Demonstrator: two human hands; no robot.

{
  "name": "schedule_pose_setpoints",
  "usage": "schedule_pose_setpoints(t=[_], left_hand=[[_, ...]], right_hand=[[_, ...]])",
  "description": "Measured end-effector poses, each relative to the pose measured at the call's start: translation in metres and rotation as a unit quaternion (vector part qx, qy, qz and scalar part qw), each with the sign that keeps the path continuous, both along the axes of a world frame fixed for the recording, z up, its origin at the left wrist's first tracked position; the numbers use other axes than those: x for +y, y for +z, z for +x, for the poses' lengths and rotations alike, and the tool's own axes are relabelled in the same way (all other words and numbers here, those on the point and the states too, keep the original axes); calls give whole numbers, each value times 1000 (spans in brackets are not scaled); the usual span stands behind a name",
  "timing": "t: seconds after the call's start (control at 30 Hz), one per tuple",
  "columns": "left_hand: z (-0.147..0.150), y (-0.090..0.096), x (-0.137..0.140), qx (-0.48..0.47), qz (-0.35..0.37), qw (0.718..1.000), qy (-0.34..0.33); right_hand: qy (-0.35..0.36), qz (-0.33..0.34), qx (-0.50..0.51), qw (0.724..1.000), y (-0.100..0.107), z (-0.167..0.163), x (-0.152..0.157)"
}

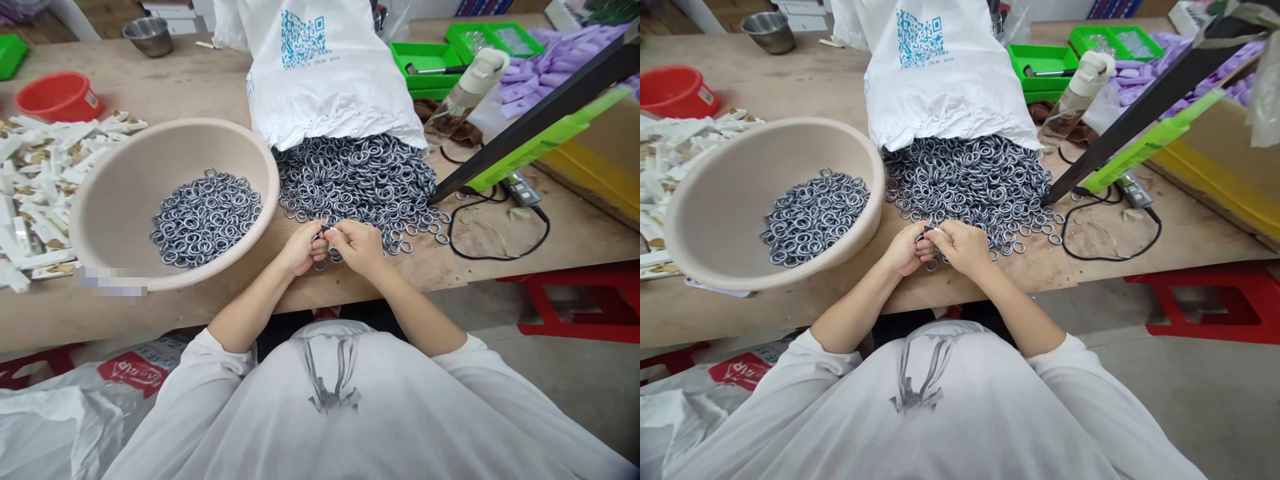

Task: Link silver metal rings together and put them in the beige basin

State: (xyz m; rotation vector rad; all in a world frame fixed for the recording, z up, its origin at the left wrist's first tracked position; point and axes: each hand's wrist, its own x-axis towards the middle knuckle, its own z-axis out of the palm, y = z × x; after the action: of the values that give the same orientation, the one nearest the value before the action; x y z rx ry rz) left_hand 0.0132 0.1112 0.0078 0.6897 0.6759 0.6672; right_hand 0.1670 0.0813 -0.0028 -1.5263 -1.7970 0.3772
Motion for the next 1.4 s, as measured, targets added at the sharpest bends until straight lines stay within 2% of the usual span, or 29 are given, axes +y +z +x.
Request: schedule_pose_setpoints(t=[0.13,0.2,0.3,0.37,0.47,0.57,0.67,0.77,0.87,0.93,1.1,1.17,1.3,1.4], left_hand=[[0,3,-2,-9,12,998,-58],[-1,4,1,-14,0,1000,-20],[-1,3,11,-24,-44,995,90],[-2,1,17,-33,-73,987,139],[-5,-1,22,-34,-93,980,170],[-8,-2,25,-24,-118,977,178],[-9,-2,25,-12,-145,977,153],[-5,-3,21,11,-142,984,110],[1,-5,13,18,-102,992,70],[4,-7,9,19,-74,995,65],[4,-9,5,11,-14,997,80],[2,-9,5,-5,8,998,64],[1,-8,3,-11,19,1000,20],[2,-7,1,-1,12,1000,-6]], right_hand=[[-113,-59,36,991,-4,22,16],[-134,-81,-7,988,-3,28,22],[-112,-96,-113,983,0,19,27],[-92,-105,-180,974,2,6,32],[-68,-136,-253,956,4,-8,42],[-67,-155,-264,950,5,-9,52],[-81,-140,-193,968,5,0,54],[-80,-67,-38,994,6,3,45],[-65,7,81,995,6,-6,28],[-53,20,110,992,4,-15,19],[-29,7,156,987,-3,-21,11],[-14,-11,211,977,-5,-16,12],[51,-100,322,940,-4,-9,16],[51,-102,334,936,-1,-11,16]])
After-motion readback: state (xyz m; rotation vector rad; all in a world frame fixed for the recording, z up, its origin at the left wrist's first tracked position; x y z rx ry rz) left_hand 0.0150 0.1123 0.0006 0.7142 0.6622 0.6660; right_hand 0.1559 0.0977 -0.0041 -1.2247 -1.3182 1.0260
